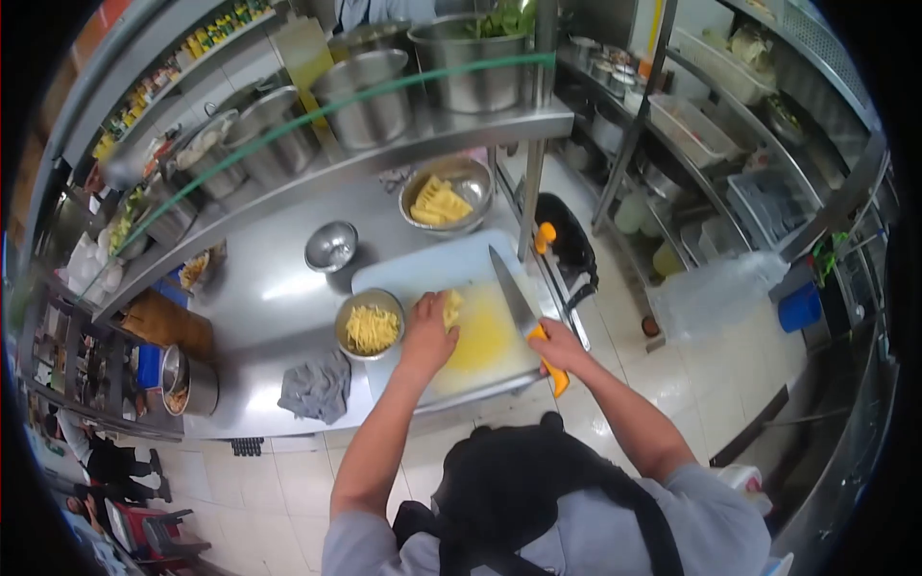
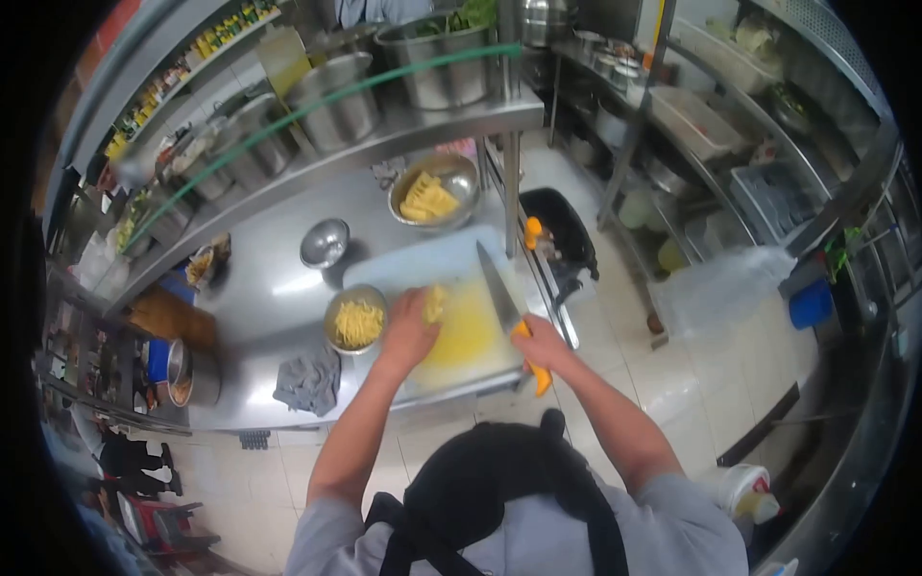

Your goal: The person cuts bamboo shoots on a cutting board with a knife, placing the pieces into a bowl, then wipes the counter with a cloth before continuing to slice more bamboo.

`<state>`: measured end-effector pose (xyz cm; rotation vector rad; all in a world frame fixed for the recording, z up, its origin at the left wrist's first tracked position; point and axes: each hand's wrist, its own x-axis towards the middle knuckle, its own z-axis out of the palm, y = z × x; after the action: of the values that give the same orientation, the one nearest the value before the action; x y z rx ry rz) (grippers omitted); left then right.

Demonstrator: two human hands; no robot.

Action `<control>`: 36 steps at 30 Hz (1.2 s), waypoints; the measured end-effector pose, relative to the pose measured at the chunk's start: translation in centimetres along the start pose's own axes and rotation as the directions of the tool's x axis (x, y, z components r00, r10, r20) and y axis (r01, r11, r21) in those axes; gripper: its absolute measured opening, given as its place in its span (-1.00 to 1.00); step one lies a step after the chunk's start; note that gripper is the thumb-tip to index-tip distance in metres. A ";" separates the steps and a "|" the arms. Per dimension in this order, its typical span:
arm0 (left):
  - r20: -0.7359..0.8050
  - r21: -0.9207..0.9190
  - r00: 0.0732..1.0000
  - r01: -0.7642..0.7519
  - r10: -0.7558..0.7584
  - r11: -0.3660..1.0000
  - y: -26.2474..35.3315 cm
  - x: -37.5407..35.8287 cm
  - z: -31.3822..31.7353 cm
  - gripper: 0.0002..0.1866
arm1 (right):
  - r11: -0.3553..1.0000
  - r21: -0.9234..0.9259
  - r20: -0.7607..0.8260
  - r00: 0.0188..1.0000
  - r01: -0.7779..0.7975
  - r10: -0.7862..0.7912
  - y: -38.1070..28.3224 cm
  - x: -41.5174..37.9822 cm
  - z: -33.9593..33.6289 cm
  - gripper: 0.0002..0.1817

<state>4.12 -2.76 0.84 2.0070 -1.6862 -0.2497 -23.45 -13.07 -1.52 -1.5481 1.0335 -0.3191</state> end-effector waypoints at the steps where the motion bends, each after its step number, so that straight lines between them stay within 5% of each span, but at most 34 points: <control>1: -0.014 0.039 1.000 -0.022 0.023 0.999 -0.3 0.9 0.7 -0.22 | 0.999 0.024 0.000 1.000 -0.026 0.026 0.2 0.0 0.0 -0.68; 11: 0.171 0.099 0.980 0.091 -0.107 0.991 -0.7 5.3 1.0 -0.47 | 0.999 0.017 0.009 0.999 -0.035 0.035 -0.4 -0.2 -0.3 -0.65; 14: 0.197 0.058 0.980 0.020 -0.031 0.998 -0.4 4.9 0.5 -0.53 | 1.000 0.018 0.012 1.000 -0.025 0.025 -0.5 -0.3 -0.4 -0.65; 16: 0.283 -0.044 0.936 -0.207 0.211 0.977 0.0 3.8 0.3 -0.58 | 0.999 0.026 0.021 1.000 -0.022 0.022 -0.4 -0.3 -0.3 -0.65; 17: 0.281 -0.043 0.936 -0.206 0.210 0.978 0.1 3.1 0.4 -0.58 | 1.000 0.020 0.021 1.000 -0.022 0.021 -0.5 -0.3 -0.3 -0.64; 25: 0.018 0.090 0.974 -0.224 0.224 0.970 0.9 -0.3 2.0 -0.67 | 0.999 -0.019 0.046 0.998 -0.043 0.044 -0.5 0.1 -0.5 -0.58; 36: -0.096 0.175 0.947 -0.287 0.306 0.942 0.3 -0.2 2.5 -0.74 | 1.000 0.006 0.043 0.999 -0.030 0.029 -0.2 -0.2 -0.5 -0.58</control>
<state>2.67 -3.26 -1.22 1.8003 -1.9506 0.1151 -23.85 -13.29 -1.16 -1.5257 1.0195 -0.2675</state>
